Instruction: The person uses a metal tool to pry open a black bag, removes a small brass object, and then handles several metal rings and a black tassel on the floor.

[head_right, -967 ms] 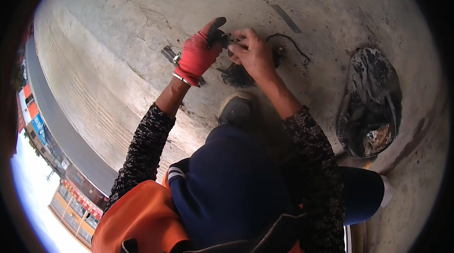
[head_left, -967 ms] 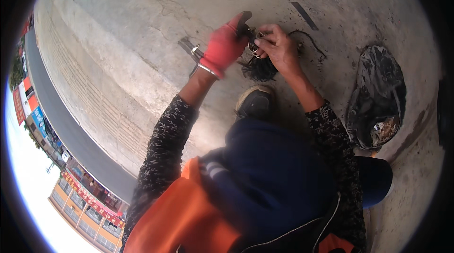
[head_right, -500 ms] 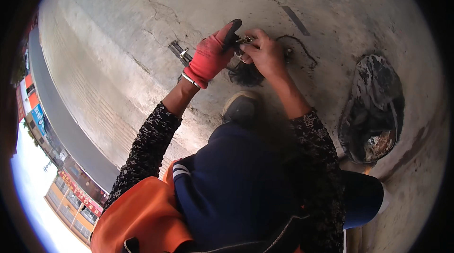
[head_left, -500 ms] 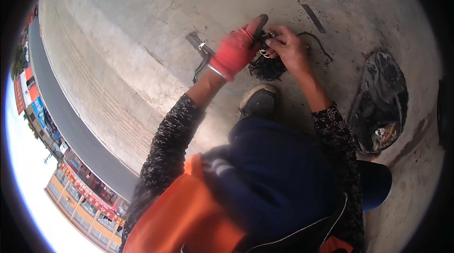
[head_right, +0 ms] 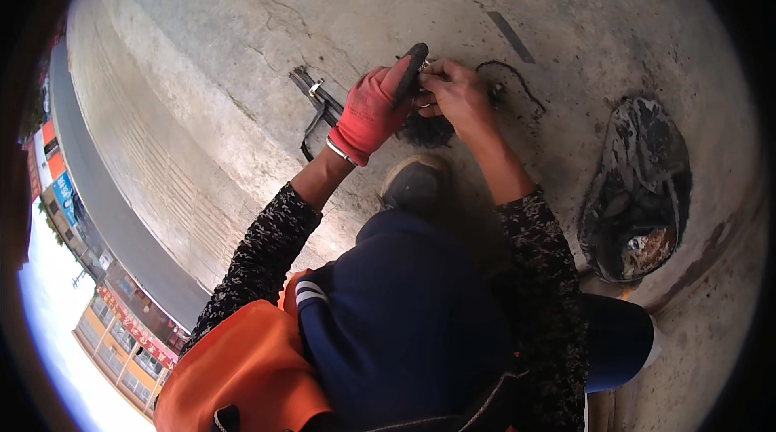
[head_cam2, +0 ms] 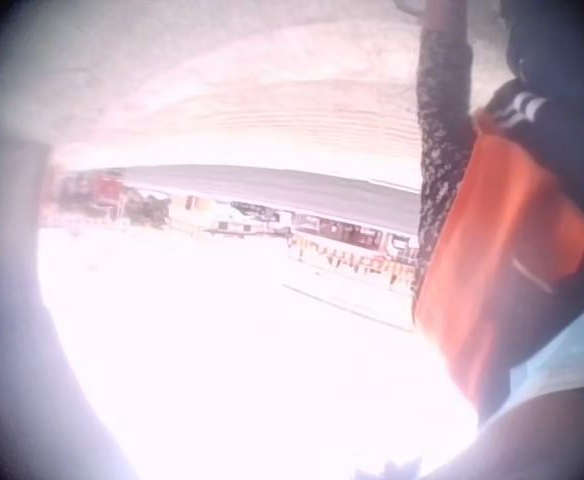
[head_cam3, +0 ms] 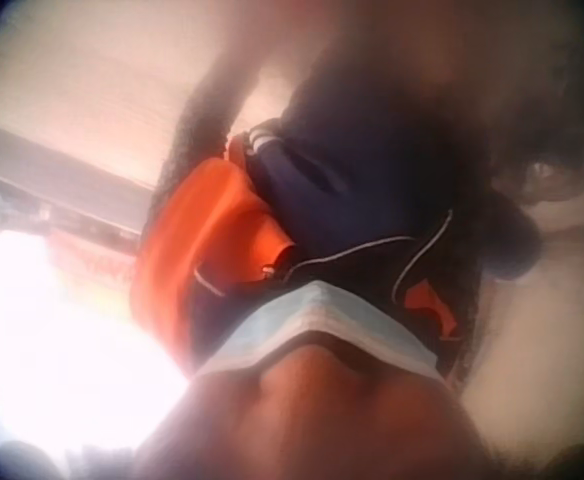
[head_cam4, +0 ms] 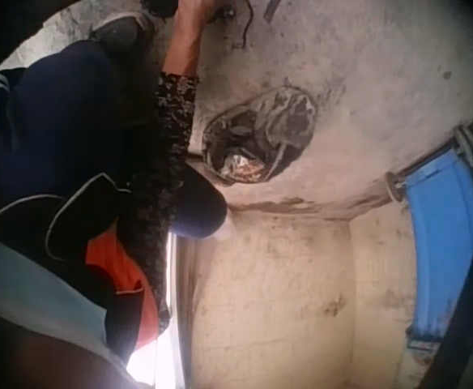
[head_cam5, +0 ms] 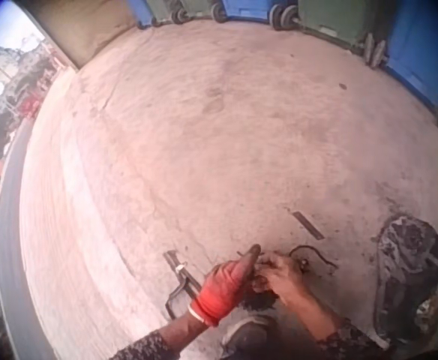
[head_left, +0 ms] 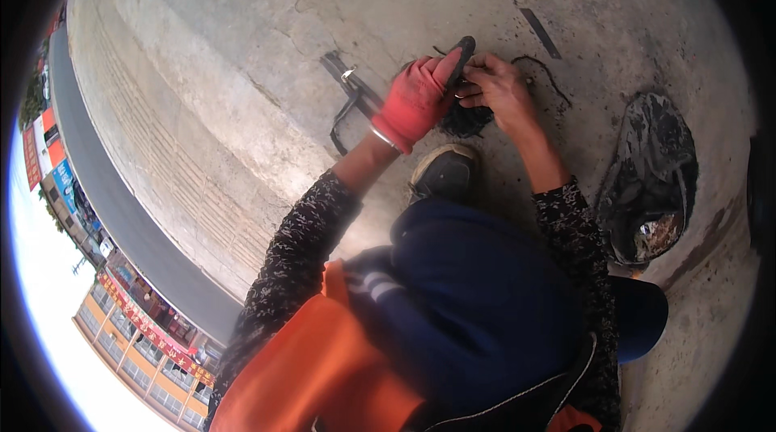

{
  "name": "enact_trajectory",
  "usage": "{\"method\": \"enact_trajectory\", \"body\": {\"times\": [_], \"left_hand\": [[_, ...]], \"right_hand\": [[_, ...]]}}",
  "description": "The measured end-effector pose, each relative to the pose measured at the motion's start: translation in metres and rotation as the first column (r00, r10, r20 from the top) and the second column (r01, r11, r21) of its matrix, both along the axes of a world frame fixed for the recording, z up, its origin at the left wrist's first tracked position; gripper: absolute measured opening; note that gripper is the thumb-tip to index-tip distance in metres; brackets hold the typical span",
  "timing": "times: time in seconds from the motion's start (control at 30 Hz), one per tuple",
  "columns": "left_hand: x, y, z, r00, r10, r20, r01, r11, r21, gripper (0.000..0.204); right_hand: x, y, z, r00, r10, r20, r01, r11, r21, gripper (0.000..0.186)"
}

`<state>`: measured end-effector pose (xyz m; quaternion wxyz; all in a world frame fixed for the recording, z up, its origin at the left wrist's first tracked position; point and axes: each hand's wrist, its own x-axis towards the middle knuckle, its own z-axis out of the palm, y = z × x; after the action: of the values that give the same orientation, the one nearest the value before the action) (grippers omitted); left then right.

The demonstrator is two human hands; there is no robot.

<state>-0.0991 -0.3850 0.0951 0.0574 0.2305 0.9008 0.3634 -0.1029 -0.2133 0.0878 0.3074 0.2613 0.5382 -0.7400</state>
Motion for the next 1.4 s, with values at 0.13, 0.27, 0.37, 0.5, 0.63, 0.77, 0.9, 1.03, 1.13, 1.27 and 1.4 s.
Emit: {"method": "enact_trajectory", "body": {"times": [0.13, 0.27, 0.37, 0.5, 0.63, 0.77, 0.9, 1.03, 1.13, 1.27, 1.4], "left_hand": [[0.0, -0.003, -0.005, 1.0, -0.012, -0.026, 0.012, 1.0, -0.021, 0.073], [0.0, -0.019, -0.008, 0.965, 0.063, 0.256, -0.046, 0.996, -0.072, 0.07], [-0.009, -0.023, 0.008, 0.983, 0.116, 0.144, -0.13, 0.987, 0.097, 0.066], [-0.019, -0.007, 0.015, 0.993, 0.085, 0.084, -0.097, 0.983, 0.154, 0.049], [-0.022, -0.005, 0.005, 0.696, 0.118, 0.708, -0.312, 0.938, 0.15, 0.027], [-0.02, -0.007, 0.002, 0.697, -0.065, 0.714, -0.578, 0.538, 0.614, 0.025], [-0.02, -0.016, -0.015, 0.657, -0.134, 0.742, -0.62, 0.464, 0.633, 0.026], [-0.025, -0.013, 0.022, 0.602, -0.104, 0.792, -0.659, 0.494, 0.567, 0.033], [-0.028, -0.012, 0.045, 0.615, -0.212, 0.759, -0.652, 0.405, 0.641, 0.039], [-0.043, -0.003, 0.089, 0.684, -0.176, 0.708, -0.604, 0.407, 0.685, 0.037], [-0.073, 0.002, 0.099, 0.715, -0.241, 0.656, -0.554, 0.377, 0.743, 0.034]], "right_hand": [[-0.002, -0.006, 0.001, 0.961, 0.082, -0.262, 0.003, 0.952, 0.306, 0.012], [-0.024, 0.014, 0.017, 0.944, -0.033, -0.329, 0.069, 0.993, 0.098, 0.012], [-0.034, 0.029, 0.021, 0.93, 0.082, -0.358, -0.054, 0.995, 0.086, 0.016], [-0.035, 0.03, 0.031, 0.928, 0.145, -0.344, -0.141, 0.989, 0.038, 0.018], [-0.041, 0.042, 0.026, 0.925, 0.215, -0.312, -0.173, 0.972, 0.157, 0.018], [-0.02, 0.07, -0.018, 0.652, 0.628, -0.425, 0.043, 0.529, 0.848, 0.02], [0.002, 0.074, -0.041, 0.684, 0.658, -0.315, 0.034, 0.402, 0.915, 0.019], [-0.012, 0.075, -0.022, 0.774, 0.57, -0.274, -0.052, 0.488, 0.871, 0.011], [-0.044, 0.077, 0.067, 0.773, 0.604, -0.196, -0.267, 0.588, 0.763, 0.004], [-0.065, 0.079, 0.152, 0.672, 0.565, -0.479, -0.329, 0.807, 0.491, 0.01], [-0.071, 0.071, 0.151, 0.633, 0.497, -0.594, -0.178, 0.84, 0.513, 0.012]]}}
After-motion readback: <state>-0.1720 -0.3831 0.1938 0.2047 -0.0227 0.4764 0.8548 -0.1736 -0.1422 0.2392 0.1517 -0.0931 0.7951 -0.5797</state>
